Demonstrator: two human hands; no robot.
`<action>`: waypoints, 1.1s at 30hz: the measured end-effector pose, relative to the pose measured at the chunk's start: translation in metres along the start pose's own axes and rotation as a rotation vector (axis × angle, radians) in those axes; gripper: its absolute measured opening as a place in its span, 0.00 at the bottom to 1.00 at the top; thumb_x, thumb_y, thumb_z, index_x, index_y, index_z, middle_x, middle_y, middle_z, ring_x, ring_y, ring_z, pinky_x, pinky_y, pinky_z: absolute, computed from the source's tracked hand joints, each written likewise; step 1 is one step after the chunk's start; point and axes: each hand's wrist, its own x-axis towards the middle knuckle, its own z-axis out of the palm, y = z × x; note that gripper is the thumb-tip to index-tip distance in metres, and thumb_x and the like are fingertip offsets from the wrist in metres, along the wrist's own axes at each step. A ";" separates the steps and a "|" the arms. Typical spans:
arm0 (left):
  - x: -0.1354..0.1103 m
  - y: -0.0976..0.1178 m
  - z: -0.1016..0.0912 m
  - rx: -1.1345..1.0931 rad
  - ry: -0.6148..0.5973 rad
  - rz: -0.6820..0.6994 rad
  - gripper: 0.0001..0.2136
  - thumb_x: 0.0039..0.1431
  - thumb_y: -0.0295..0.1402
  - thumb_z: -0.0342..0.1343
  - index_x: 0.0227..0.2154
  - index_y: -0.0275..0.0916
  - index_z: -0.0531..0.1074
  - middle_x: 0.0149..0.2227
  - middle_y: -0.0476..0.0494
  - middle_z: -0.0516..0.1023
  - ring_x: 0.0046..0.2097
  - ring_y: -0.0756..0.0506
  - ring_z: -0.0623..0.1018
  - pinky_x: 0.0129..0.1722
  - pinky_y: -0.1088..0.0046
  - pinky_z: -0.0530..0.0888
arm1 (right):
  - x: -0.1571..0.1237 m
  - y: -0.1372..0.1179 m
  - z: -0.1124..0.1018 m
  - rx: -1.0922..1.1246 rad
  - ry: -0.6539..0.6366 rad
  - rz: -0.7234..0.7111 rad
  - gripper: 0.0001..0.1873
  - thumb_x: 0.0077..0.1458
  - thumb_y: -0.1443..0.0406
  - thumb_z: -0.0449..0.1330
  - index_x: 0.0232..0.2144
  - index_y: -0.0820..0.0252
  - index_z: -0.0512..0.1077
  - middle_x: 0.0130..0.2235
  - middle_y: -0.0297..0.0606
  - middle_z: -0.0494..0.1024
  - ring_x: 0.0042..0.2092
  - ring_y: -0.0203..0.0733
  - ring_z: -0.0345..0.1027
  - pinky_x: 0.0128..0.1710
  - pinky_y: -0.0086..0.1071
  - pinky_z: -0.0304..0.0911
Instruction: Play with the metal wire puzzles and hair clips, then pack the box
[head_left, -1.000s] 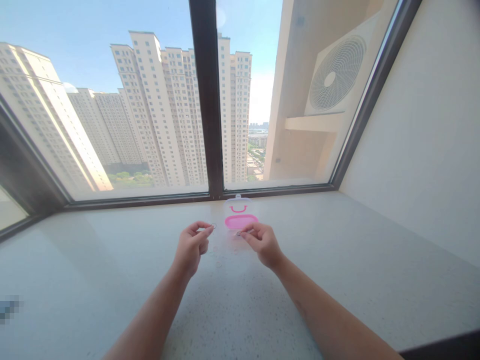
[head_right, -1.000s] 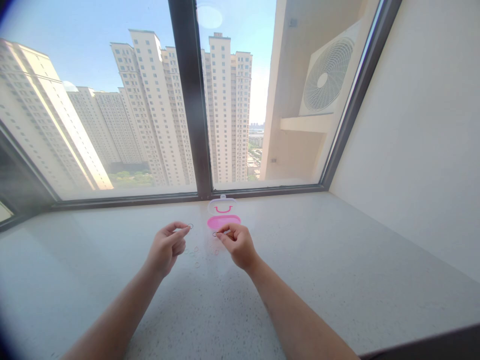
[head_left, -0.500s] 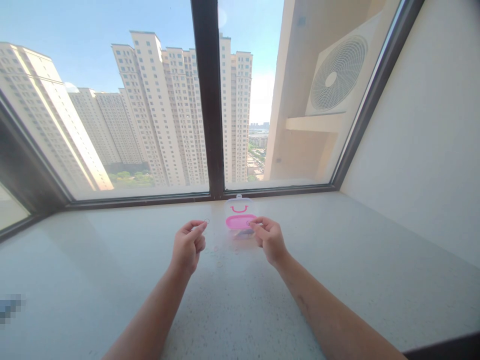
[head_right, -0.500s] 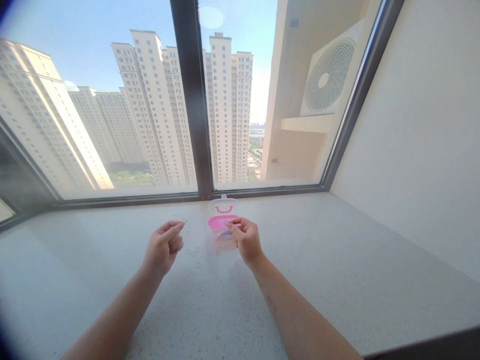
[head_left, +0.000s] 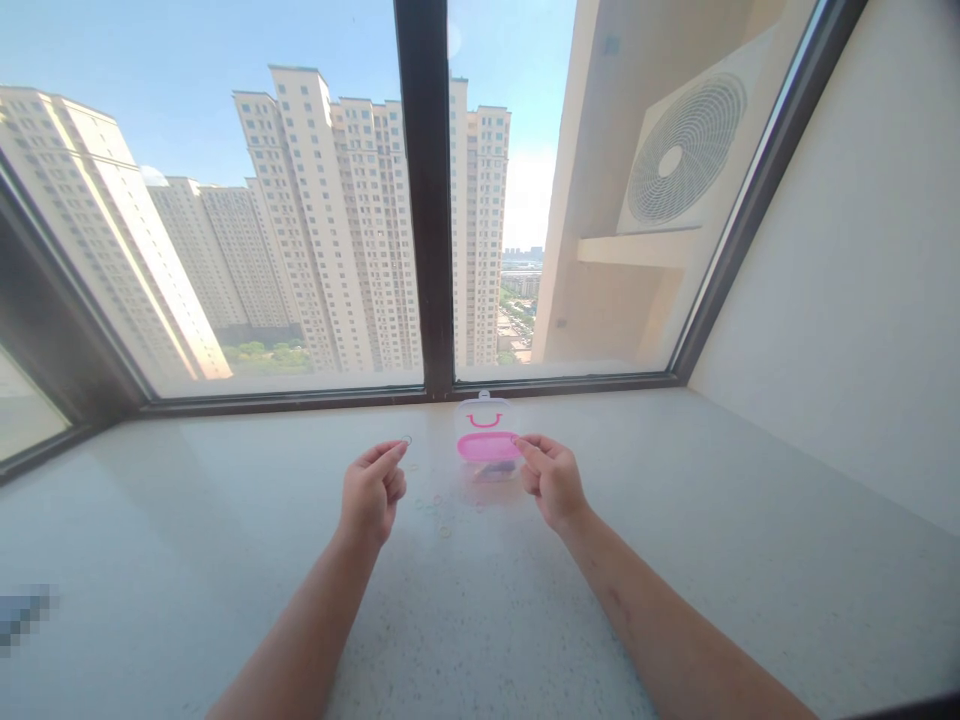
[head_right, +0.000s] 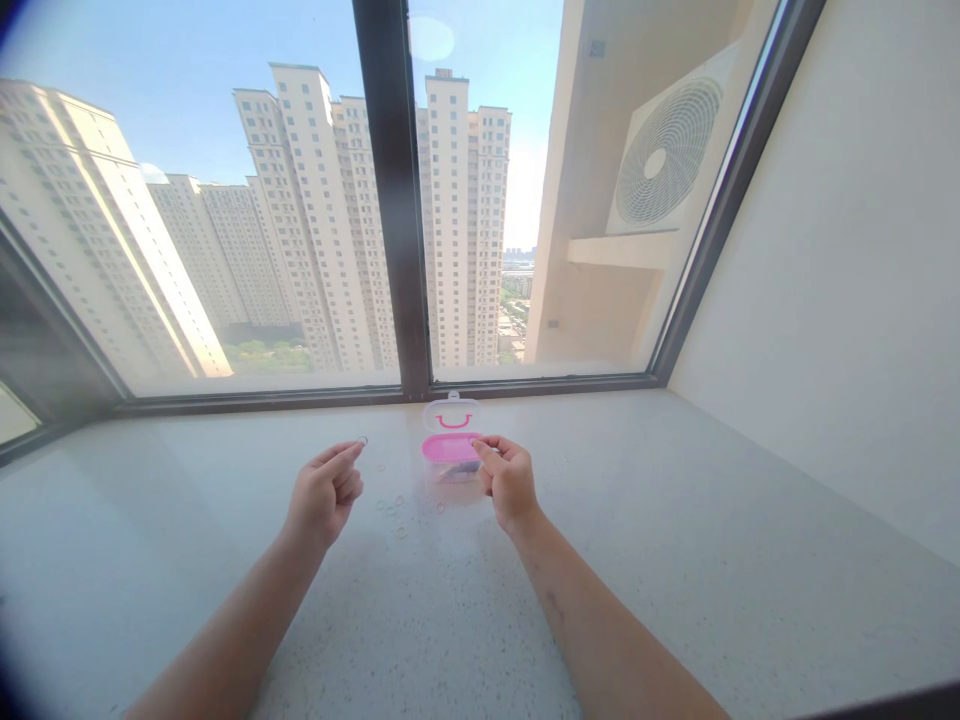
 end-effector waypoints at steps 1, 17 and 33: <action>0.001 0.000 -0.001 0.001 0.006 0.003 0.10 0.42 0.32 0.64 0.25 0.34 0.70 0.11 0.63 0.46 0.14 0.59 0.47 0.14 0.80 0.46 | 0.000 0.000 0.000 0.000 0.005 0.002 0.12 0.43 0.61 0.65 0.25 0.63 0.68 0.13 0.19 0.47 0.16 0.25 0.35 0.14 0.24 0.32; 0.011 0.001 -0.015 0.007 0.109 0.049 0.12 0.38 0.31 0.67 0.25 0.33 0.71 0.10 0.64 0.49 0.13 0.59 0.49 0.14 0.80 0.47 | 0.003 0.001 0.000 -0.002 0.017 0.000 0.13 0.42 0.61 0.65 0.26 0.62 0.67 0.14 0.19 0.47 0.16 0.25 0.35 0.13 0.24 0.32; 0.009 0.003 -0.014 0.045 0.061 0.047 0.11 0.39 0.32 0.65 0.26 0.34 0.71 0.12 0.63 0.47 0.14 0.59 0.48 0.14 0.80 0.47 | 0.004 0.004 -0.001 -0.009 -0.021 -0.010 0.14 0.43 0.59 0.65 0.27 0.63 0.67 0.14 0.19 0.47 0.16 0.25 0.34 0.13 0.24 0.32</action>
